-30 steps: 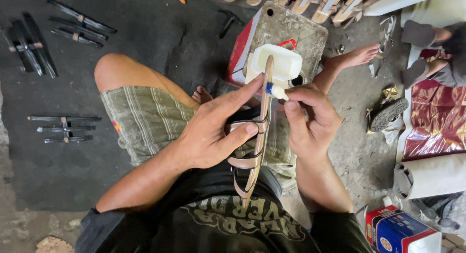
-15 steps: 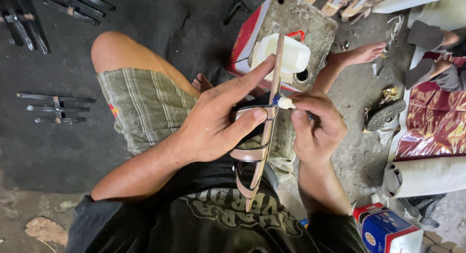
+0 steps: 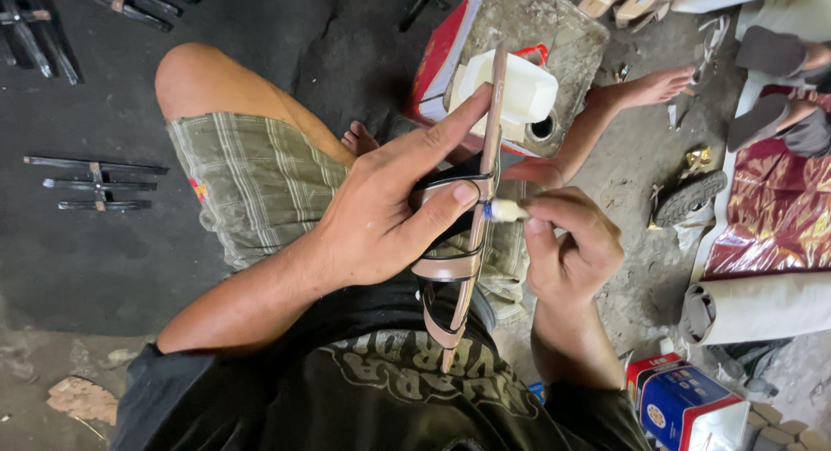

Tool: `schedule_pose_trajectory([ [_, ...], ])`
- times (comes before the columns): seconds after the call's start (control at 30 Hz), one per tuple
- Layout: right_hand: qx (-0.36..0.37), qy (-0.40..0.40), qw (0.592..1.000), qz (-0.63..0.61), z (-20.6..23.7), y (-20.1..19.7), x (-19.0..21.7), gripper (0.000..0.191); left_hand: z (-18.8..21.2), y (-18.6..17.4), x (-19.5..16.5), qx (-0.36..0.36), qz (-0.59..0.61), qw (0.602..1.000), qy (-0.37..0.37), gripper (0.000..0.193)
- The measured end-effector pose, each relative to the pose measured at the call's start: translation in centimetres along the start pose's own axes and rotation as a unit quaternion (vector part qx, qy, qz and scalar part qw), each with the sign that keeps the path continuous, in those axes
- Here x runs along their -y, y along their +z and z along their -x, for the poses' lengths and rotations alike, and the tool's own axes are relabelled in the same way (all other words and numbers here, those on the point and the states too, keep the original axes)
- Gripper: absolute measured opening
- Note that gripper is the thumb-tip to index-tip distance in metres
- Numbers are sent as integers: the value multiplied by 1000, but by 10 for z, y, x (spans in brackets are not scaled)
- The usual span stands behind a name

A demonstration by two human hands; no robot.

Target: The person sits on the floor and applies a white substance to the straps of sandals using a toothbrush. They repeatedly dip the brush into a container and work on multiple sandals, placing each finished one aside.

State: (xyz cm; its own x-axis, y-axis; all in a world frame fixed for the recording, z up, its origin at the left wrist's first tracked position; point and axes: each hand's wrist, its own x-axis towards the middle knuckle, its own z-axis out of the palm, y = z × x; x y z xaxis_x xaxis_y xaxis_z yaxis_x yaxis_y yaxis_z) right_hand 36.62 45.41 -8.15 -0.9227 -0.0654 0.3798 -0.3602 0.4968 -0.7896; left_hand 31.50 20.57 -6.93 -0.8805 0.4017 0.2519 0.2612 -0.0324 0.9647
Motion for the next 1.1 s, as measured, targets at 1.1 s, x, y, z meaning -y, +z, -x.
schedule_pose_trajectory([
  [1.1,-19,6,999,46,2,5,8,11,0,5,-1,-4,-33,999,-5,54],
])
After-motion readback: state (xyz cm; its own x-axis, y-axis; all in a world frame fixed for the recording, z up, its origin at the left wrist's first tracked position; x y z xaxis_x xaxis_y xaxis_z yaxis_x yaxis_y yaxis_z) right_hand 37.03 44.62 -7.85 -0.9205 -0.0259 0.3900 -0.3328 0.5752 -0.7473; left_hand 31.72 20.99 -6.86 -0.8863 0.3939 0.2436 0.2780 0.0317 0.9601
